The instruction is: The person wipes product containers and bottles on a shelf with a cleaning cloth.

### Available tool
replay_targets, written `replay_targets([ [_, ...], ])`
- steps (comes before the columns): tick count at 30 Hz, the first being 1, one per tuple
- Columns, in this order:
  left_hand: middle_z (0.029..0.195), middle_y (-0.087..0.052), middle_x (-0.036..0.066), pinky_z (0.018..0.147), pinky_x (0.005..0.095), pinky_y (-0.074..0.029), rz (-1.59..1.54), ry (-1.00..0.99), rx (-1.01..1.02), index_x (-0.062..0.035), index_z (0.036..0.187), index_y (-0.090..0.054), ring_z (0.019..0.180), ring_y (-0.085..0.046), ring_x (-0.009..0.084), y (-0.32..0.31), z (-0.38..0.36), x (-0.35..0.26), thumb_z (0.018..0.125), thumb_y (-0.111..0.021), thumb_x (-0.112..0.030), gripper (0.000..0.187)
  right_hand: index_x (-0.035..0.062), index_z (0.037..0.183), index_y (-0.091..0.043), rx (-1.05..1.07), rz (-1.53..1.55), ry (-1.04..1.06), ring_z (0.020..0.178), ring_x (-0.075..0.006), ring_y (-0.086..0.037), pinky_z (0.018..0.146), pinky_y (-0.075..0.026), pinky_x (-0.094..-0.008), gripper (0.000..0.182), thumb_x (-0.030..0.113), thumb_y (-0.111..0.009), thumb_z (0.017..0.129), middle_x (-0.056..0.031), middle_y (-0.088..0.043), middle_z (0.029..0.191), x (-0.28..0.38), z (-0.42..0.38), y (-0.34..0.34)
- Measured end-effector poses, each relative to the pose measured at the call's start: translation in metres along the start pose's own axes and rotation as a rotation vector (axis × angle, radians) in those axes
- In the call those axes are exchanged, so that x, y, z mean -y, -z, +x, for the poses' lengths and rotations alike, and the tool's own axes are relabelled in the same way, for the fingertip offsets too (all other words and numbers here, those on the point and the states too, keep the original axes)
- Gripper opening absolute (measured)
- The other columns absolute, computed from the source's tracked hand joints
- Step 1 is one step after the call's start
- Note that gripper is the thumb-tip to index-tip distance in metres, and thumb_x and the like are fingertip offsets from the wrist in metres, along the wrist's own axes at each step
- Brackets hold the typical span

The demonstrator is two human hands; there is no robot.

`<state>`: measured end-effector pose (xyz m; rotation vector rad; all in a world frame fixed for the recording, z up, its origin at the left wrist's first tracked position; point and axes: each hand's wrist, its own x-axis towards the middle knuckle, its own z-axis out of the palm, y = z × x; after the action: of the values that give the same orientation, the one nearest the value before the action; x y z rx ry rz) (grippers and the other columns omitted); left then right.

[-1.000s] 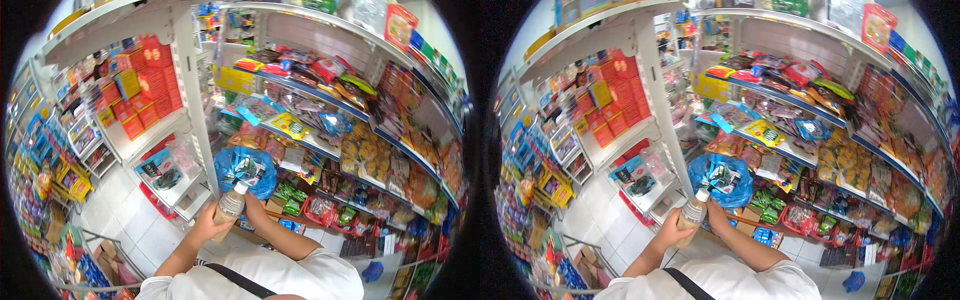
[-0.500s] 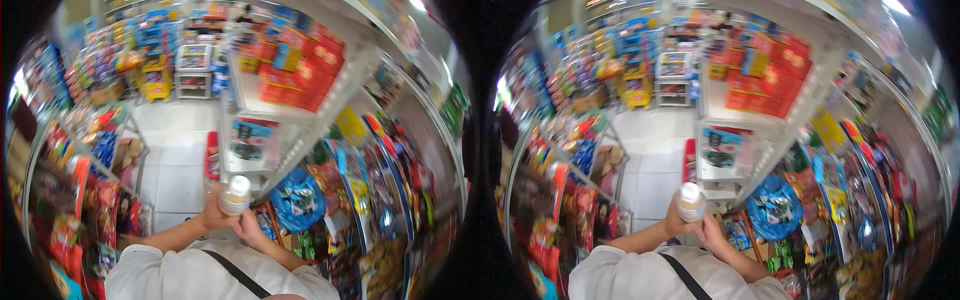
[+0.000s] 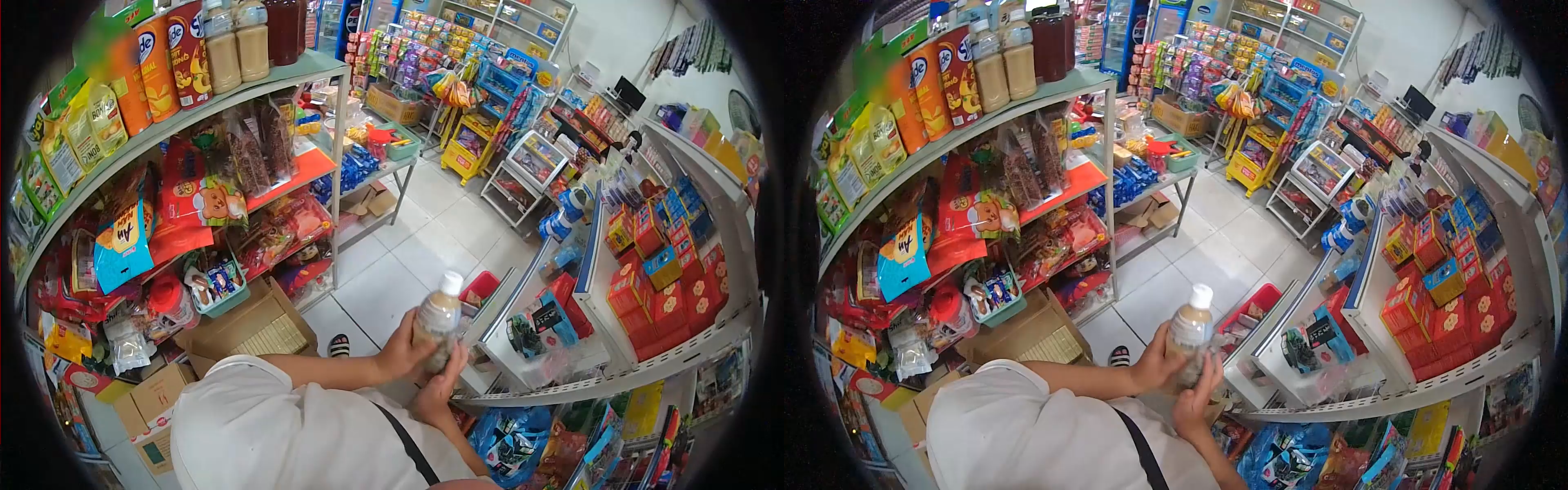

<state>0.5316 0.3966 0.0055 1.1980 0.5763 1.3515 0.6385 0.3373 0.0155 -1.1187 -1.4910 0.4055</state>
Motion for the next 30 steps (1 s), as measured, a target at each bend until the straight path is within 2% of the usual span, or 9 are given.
replay_targets([
  [1,0.118,-0.042,0.011,0.095,0.0311,-0.032,-0.099,0.025,-0.054,0.0004,0.127,-0.023,0.111,-0.040,0.0188,0.001,0.004,0.005,0.090,-0.045,-0.027,0.051,-0.0056,0.123,-0.038,0.078,-0.063,0.031,0.124,-0.0393,-0.024,0.102,-0.017,-0.0458,0.044,0.013,-0.044,0.084,-0.0272,-0.026,0.132,0.004,0.005,0.001],
  [2,0.119,-0.042,0.011,0.096,0.0291,-0.031,-0.113,-0.007,-0.057,-0.0010,0.127,-0.024,0.111,-0.040,0.0175,0.003,0.006,0.008,0.096,-0.021,-0.031,0.043,-0.0056,0.123,-0.039,0.153,-0.130,0.067,0.124,-0.0415,-0.023,0.102,-0.015,-0.0472,0.044,0.013,-0.044,0.084,-0.0284,-0.025,0.132,0.006,0.013,0.004],
  [5,0.118,-0.043,0.011,0.096,0.0280,-0.031,-0.238,0.206,0.014,-0.0021,0.127,-0.025,0.110,-0.041,0.0162,-0.002,0.011,-0.014,0.096,-0.017,-0.032,0.044,-0.0054,0.123,-0.040,0.198,-0.275,0.218,0.124,-0.0454,-0.022,0.103,-0.016,-0.0468,0.046,0.007,-0.047,0.080,-0.0311,-0.020,0.135,0.004,0.041,0.005],
  [8,0.115,-0.046,0.010,0.094,0.0268,-0.033,-0.116,0.221,0.129,-0.0014,0.128,-0.027,0.107,-0.043,0.0147,-0.002,0.011,0.000,0.096,-0.019,-0.027,0.041,-0.0052,0.125,-0.037,0.102,-0.325,0.243,0.125,-0.0416,-0.026,0.103,-0.020,-0.0424,0.050,0.001,-0.046,0.077,-0.0286,-0.021,0.136,0.007,0.080,0.020],
  [12,0.114,-0.046,0.009,0.093,0.0267,-0.034,0.131,0.199,0.225,-0.0007,0.128,-0.029,0.106,-0.044,0.0141,-0.002,0.022,0.026,0.096,-0.026,-0.027,0.042,-0.0044,0.129,-0.033,0.003,-0.118,-0.002,0.125,-0.0309,-0.032,0.102,-0.022,-0.0355,0.057,-0.001,-0.046,0.074,-0.0215,-0.034,0.133,0.003,0.117,0.038],
  [18,0.114,-0.046,0.009,0.091,0.0285,-0.035,-0.387,0.049,-0.010,-0.0006,0.127,-0.028,0.105,-0.043,0.0142,0.009,0.116,-0.005,0.093,-0.039,-0.022,0.043,-0.0052,0.123,-0.042,0.155,-0.386,0.127,0.121,-0.0350,-0.037,0.100,-0.026,-0.0369,0.051,0.000,-0.047,0.073,-0.0248,-0.037,0.130,-0.014,0.103,0.003],
  [20,0.116,-0.044,0.010,0.092,0.0294,-0.035,-0.325,-0.050,-0.011,-0.0012,0.128,-0.026,0.107,-0.043,0.0149,0.023,0.134,-0.001,0.092,-0.040,-0.024,0.045,-0.0051,0.123,-0.042,0.190,-0.363,0.159,0.121,-0.0382,-0.036,0.101,-0.025,-0.0385,0.051,0.001,-0.048,0.073,-0.0268,-0.036,0.129,-0.020,0.109,-0.008],
  [27,0.120,-0.042,0.008,0.095,0.0314,-0.033,-0.214,0.064,0.192,-0.0011,0.128,-0.024,0.113,-0.040,0.0168,0.054,0.144,-0.002,0.073,-0.066,-0.042,0.081,-0.0055,0.130,-0.030,0.142,0.004,0.038,0.128,-0.0331,-0.026,0.104,-0.020,-0.0374,0.056,0.009,-0.045,0.079,-0.0218,-0.027,0.137,-0.054,0.181,-0.034],
  [30,0.121,-0.043,0.009,0.095,0.0325,-0.035,-0.304,0.163,0.172,-0.0021,0.129,-0.024,0.113,-0.042,0.0174,0.078,0.166,-0.007,0.071,-0.065,-0.049,0.085,-0.0006,0.135,-0.020,0.114,0.518,-0.112,0.127,-0.0272,-0.027,0.104,-0.020,-0.0354,0.055,0.022,-0.039,0.088,-0.0174,-0.025,0.138,-0.059,0.202,-0.074],
])
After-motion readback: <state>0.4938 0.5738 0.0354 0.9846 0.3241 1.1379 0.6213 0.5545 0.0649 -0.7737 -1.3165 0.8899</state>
